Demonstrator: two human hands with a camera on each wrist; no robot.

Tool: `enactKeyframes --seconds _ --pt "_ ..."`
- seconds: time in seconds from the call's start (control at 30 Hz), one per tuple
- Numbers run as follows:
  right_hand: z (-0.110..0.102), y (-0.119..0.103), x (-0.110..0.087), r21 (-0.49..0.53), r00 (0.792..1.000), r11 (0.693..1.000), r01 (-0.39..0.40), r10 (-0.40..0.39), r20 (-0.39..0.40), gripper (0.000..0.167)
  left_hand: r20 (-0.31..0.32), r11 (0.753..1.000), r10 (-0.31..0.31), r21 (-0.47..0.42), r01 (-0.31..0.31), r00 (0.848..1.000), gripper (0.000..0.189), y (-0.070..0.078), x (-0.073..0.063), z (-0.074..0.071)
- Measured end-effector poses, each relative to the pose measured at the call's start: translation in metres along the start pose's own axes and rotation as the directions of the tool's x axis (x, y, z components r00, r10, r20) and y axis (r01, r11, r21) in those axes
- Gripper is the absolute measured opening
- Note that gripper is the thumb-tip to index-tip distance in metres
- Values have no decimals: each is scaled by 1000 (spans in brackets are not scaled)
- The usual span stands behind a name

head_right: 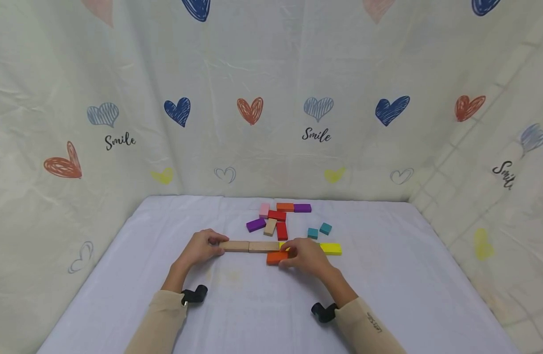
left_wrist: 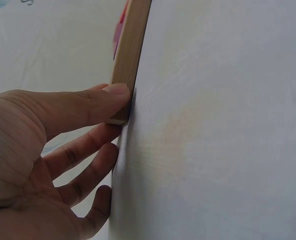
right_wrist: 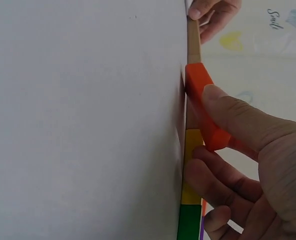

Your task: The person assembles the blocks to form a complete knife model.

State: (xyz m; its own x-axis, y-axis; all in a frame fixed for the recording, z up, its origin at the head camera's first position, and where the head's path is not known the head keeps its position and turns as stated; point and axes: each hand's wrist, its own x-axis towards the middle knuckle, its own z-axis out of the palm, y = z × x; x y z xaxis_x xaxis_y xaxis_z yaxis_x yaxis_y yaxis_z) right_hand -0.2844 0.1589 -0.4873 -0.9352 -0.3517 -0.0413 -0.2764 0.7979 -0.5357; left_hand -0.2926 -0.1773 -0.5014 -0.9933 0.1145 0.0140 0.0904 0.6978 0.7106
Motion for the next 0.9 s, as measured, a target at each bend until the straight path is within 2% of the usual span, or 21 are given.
enactKeyframes --seconds 0.23,0.37,0.53,0.9 --pt "-2 -7 0 -93 1000 996 -7 9 17 41 -7 1000 -11 1 11 1000 32 1 0 0" --pt "-2 -8 1 -129 1000 992 6 -2 25 36 -6 1000 -13 1 13 1000 32 0 0 0" --pt "0 -6 1 -100 999 995 0 3 36 29 -2 1000 -9 -6 9 1000 32 0 0 1" --pt "1 -5 0 -26 999 1000 -5 6 39 28 -11 1000 -14 -5 14 1000 32 0 0 1"
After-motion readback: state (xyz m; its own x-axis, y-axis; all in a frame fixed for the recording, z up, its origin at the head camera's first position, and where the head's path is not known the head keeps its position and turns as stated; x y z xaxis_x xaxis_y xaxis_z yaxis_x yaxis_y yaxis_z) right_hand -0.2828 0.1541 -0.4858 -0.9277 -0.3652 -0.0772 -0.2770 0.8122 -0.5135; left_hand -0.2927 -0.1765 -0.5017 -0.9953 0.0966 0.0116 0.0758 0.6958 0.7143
